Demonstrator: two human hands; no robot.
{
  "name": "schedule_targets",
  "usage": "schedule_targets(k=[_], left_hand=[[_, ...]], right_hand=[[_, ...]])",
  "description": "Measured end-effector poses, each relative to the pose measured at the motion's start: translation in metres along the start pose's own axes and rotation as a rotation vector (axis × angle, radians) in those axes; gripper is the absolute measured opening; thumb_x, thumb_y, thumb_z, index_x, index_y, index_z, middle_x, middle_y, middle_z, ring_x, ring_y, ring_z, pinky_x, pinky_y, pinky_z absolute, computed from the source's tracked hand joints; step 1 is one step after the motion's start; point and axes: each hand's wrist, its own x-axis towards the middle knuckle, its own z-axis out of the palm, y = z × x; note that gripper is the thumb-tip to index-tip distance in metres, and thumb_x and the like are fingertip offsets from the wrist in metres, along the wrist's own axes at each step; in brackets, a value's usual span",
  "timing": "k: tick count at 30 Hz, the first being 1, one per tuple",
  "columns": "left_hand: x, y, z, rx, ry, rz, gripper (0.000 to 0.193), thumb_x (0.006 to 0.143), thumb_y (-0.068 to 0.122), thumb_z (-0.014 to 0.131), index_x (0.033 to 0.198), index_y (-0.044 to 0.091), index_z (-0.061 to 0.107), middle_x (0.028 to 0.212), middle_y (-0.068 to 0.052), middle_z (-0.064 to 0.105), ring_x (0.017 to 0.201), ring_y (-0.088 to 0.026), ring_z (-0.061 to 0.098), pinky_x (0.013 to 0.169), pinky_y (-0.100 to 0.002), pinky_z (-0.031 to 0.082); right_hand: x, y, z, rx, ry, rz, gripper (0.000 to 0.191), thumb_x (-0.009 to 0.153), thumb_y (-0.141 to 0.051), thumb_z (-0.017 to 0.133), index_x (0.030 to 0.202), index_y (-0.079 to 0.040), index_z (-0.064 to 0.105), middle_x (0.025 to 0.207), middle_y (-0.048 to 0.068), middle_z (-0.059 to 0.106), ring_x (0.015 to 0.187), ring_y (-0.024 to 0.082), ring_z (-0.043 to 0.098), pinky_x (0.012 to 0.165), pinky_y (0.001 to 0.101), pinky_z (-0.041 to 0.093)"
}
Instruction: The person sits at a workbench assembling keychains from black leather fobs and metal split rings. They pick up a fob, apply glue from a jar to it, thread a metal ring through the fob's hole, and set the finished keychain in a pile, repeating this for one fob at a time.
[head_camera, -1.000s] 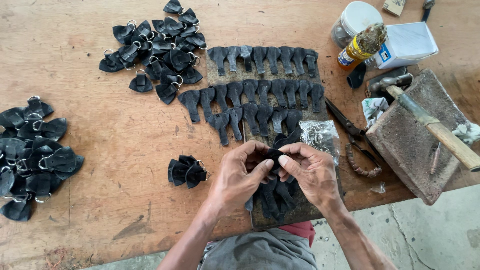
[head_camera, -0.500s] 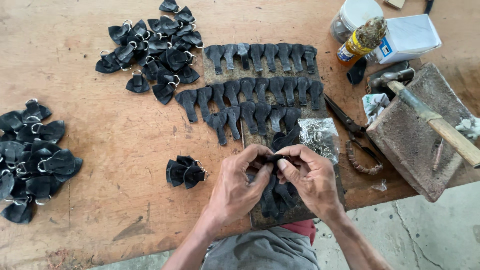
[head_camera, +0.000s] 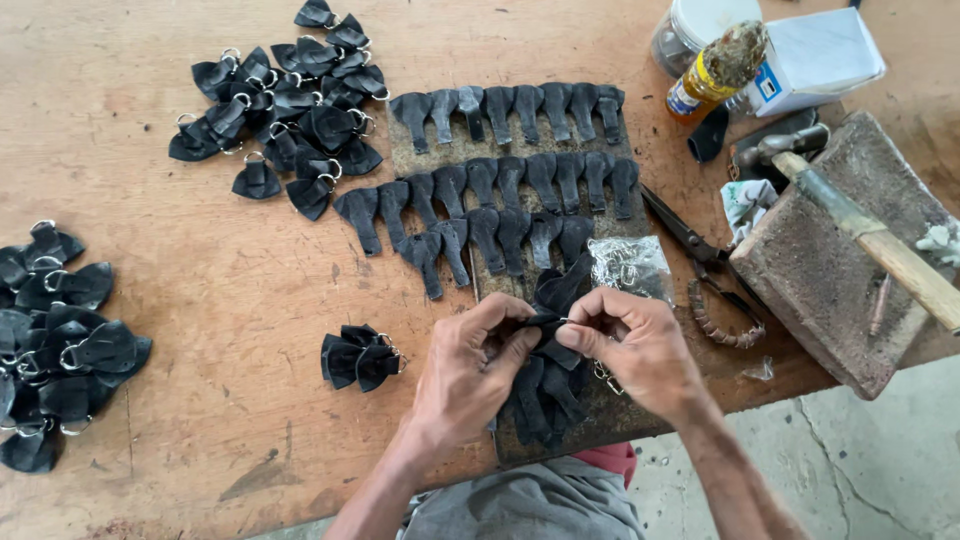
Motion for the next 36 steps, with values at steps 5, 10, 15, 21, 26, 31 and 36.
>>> schedule_targets(k=[5,10,15,21,26,31,36], left_hand=[[-0.001,-0.003,-0.003,-0.301,-0.107,-0.124,0.016,0.094,0.007,0.072,0.107,0.0,0.067,0.083,-0.007,0.072,0.073,-0.009,0.065,0.064,-0.027,0.055],[0.001,-0.003,-0.011,-0.203,-0.113,-0.088,0.015,0.096,0.006,0.068,0.11,0.0,0.065,0.085,-0.006,0.076,0.074,-0.008,0.072,0.066,-0.027,0.061],[-0.005,0.006,-0.012,-0.135,-0.114,-0.026,0.014,0.097,0.001,0.066,0.111,-0.001,0.065,0.083,-0.01,0.076,0.072,-0.012,0.072,0.064,-0.03,0.059],[0.001,0.01,-0.012,0.039,-0.136,0.231,0.024,0.089,-0.006,0.067,0.111,0.001,0.062,0.088,-0.011,0.076,0.08,-0.016,0.077,0.069,-0.032,0.059],[0.001,-0.005,0.002,0.027,-0.042,0.268,0.019,0.083,-0.006,0.064,0.1,0.003,0.065,0.078,-0.008,0.07,0.064,-0.015,0.068,0.057,-0.032,0.052],[-0.002,-0.016,0.009,-0.01,-0.008,0.167,0.007,0.084,-0.003,0.067,0.087,0.0,0.063,0.066,-0.009,0.059,0.055,-0.015,0.054,0.051,-0.033,0.041],[0.01,-0.008,-0.004,-0.154,-0.09,-0.171,0.008,0.09,0.002,0.06,0.096,0.003,0.064,0.076,-0.004,0.074,0.066,-0.008,0.068,0.059,-0.026,0.055]], right_hand=[[0.005,-0.005,-0.014,0.273,-0.224,0.12,0.021,0.089,-0.019,0.076,0.096,-0.002,0.068,0.081,-0.004,0.058,0.074,0.006,0.052,0.062,0.0204,0.045],[0.006,-0.024,-0.004,0.056,-0.188,-0.05,0.032,0.09,-0.023,0.07,0.114,-0.005,0.062,0.091,-0.001,0.063,0.084,0.008,0.062,0.075,0.0208,0.057],[0.001,-0.031,0.009,-0.071,-0.129,-0.107,0.03,0.089,-0.021,0.073,0.114,-0.006,0.073,0.102,0.005,0.079,0.087,0.012,0.077,0.077,0.0269,0.067],[-0.004,-0.022,0.009,-0.097,0.011,-0.245,0.022,0.087,-0.006,0.073,0.109,-0.004,0.072,0.097,0.008,0.077,0.085,0.013,0.074,0.074,0.0263,0.063],[-0.001,-0.012,0.022,-0.186,0.074,-0.511,0.011,0.091,0.0,0.065,0.097,-0.008,0.068,0.083,0.0,0.068,0.067,0.008,0.063,0.055,0.0235,0.054],[-0.005,-0.01,0.033,-0.252,0.112,-0.636,0.009,0.091,-0.002,0.062,0.099,-0.006,0.062,0.086,0.003,0.061,0.071,0.009,0.059,0.057,0.028,0.05],[0.008,-0.016,0.02,-0.056,-0.135,-0.142,0.006,0.096,-0.007,0.065,0.099,-0.006,0.07,0.081,0.003,0.071,0.068,0.011,0.062,0.058,0.0264,0.054]])
